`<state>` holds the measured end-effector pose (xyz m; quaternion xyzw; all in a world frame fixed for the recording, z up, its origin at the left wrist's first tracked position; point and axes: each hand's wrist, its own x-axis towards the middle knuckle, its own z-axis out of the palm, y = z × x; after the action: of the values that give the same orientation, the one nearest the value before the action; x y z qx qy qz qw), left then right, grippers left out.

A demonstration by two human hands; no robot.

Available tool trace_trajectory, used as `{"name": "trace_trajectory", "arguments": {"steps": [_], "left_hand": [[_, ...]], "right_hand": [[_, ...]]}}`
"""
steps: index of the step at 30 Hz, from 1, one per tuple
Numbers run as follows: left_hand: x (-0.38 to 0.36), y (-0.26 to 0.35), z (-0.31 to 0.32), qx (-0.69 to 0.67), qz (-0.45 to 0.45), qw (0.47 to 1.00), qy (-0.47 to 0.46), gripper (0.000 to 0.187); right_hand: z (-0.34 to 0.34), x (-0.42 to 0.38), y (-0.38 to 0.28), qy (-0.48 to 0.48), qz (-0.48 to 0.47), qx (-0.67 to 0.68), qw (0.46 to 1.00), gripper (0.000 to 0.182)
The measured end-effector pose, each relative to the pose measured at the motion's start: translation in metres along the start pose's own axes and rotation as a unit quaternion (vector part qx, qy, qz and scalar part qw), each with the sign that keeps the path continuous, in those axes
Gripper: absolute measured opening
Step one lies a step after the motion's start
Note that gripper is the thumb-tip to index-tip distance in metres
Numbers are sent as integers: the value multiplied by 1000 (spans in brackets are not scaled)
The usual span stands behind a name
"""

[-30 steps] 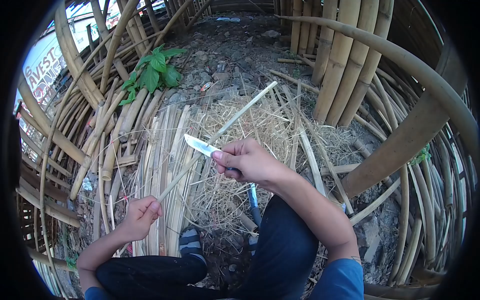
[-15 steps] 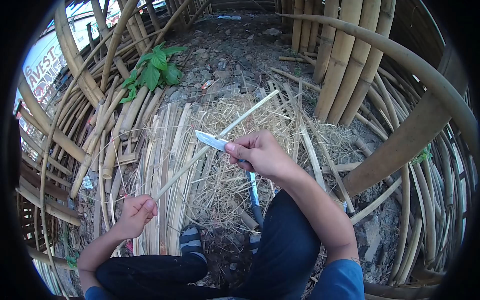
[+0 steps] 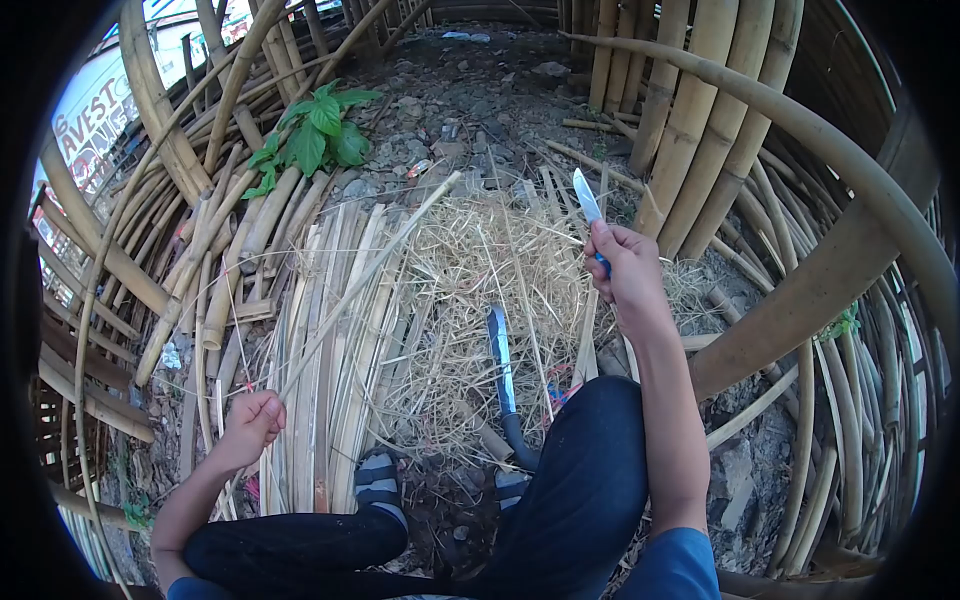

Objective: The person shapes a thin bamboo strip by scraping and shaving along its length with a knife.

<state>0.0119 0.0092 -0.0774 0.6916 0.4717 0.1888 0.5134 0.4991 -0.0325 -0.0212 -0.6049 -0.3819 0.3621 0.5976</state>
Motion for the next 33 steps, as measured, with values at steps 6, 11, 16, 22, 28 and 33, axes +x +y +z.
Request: {"name": "trace_trajectory", "arguments": {"steps": [6,11,16,22,28,33], "left_hand": [[4,8,3,-41,-10,999,17,37],[7,31,20,-38,10,999,-30,35],[7,49,35,-15,30,997,-63,35],[5,51,37,-26,26,997,-70,36],[1,57,37,-48,25,996,-71,37],[-1,58,34,-93,19,992,-85,37]], "right_hand": [[49,-29,-7,-37,-75,-100,992,39],[97,-63,-9,-121,-305,-394,859,39],[128,-73,8,-119,-396,-410,813,40],[122,-64,12,-63,-405,-441,798,37],[112,-55,12,-33,-405,-493,769,36],[108,-47,14,4,-436,-508,743,38]]}}
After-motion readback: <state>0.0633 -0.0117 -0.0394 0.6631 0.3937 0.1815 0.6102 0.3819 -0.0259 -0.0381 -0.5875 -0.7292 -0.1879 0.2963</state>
